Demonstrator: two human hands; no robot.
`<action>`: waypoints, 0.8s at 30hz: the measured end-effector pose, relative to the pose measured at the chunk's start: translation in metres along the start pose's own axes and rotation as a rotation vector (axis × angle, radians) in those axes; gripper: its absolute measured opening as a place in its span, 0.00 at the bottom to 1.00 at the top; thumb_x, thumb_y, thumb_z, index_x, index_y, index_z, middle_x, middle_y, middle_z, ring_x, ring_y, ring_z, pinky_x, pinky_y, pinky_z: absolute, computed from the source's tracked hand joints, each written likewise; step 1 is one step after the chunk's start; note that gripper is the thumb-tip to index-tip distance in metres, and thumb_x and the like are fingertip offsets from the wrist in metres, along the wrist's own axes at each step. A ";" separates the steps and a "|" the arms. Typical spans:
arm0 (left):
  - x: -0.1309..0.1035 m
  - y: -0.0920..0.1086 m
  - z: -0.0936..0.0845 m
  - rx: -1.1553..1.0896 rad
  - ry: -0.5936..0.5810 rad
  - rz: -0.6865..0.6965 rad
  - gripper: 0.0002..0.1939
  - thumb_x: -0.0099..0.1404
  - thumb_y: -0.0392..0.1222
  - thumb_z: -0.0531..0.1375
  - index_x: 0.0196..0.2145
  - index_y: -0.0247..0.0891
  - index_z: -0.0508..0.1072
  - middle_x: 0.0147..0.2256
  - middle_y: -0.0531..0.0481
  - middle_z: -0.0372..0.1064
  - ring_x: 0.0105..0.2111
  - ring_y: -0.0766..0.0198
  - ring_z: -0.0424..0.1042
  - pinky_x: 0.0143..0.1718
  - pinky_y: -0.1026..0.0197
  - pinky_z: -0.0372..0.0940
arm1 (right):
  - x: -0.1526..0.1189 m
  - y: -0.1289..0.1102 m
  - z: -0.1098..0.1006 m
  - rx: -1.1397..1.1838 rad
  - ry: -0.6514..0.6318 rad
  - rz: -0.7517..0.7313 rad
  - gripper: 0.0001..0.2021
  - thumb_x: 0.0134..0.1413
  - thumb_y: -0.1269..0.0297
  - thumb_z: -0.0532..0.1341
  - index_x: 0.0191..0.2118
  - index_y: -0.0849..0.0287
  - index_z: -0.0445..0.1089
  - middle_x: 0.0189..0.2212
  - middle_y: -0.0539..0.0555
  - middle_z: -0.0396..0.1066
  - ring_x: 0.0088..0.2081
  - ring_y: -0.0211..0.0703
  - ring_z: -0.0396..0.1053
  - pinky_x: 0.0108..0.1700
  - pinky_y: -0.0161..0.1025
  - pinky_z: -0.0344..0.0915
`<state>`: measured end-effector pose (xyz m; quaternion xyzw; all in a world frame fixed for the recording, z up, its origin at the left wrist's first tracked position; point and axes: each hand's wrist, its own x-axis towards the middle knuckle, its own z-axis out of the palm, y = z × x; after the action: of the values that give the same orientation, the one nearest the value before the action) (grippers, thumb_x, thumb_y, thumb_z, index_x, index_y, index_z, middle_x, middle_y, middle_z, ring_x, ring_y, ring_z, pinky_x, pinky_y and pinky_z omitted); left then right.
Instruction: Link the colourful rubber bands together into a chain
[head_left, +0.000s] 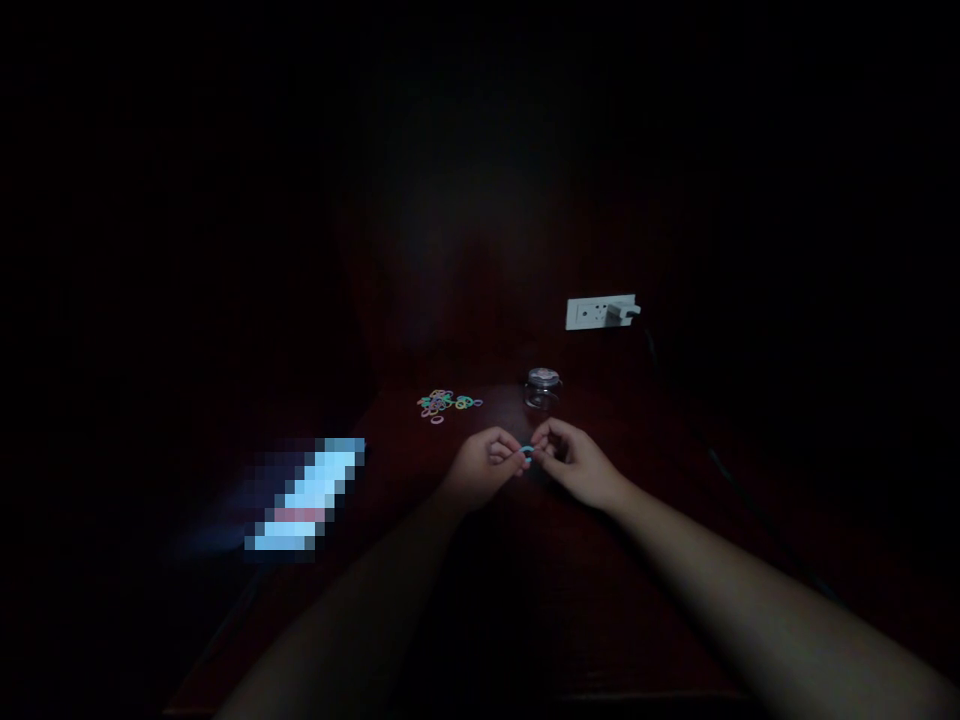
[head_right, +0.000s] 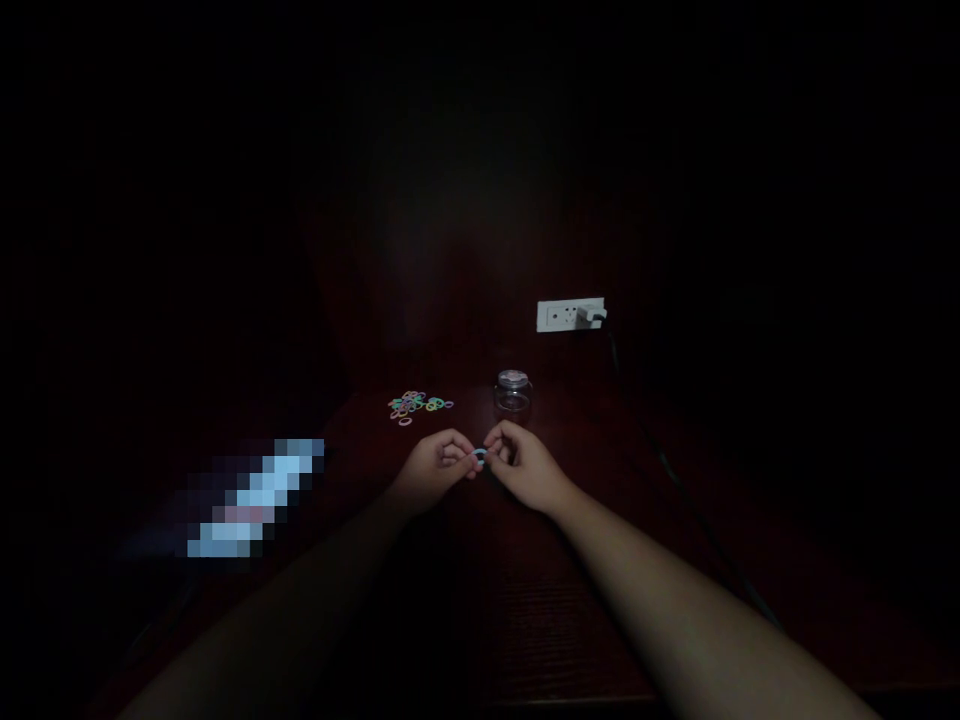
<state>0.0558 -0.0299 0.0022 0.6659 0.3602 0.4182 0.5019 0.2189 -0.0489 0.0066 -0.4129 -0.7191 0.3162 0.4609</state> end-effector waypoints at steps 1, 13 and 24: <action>0.000 0.001 0.000 -0.001 0.009 -0.002 0.07 0.51 0.35 0.61 0.28 0.32 0.66 0.23 0.49 0.70 0.23 0.69 0.70 0.26 0.67 0.63 | 0.000 0.000 0.000 0.014 -0.001 -0.004 0.06 0.46 0.68 0.57 0.33 0.61 0.62 0.23 0.48 0.62 0.21 0.31 0.55 0.23 0.30 0.54; 0.000 0.000 -0.001 0.033 0.009 0.033 0.06 0.51 0.35 0.61 0.28 0.32 0.67 0.23 0.49 0.70 0.23 0.69 0.69 0.25 0.68 0.62 | 0.000 -0.001 -0.002 -0.051 -0.003 -0.005 0.04 0.47 0.66 0.58 0.29 0.62 0.65 0.21 0.49 0.62 0.22 0.32 0.55 0.24 0.31 0.54; 0.002 -0.003 -0.001 0.033 0.029 0.046 0.06 0.51 0.34 0.60 0.29 0.31 0.66 0.24 0.49 0.70 0.23 0.70 0.68 0.26 0.68 0.62 | 0.001 0.000 -0.004 0.092 0.011 0.060 0.07 0.53 0.64 0.51 0.35 0.61 0.60 0.26 0.49 0.65 0.20 0.31 0.60 0.21 0.31 0.57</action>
<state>0.0550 -0.0272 -0.0002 0.6762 0.3590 0.4331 0.4757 0.2228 -0.0479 0.0085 -0.4142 -0.6885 0.3604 0.4738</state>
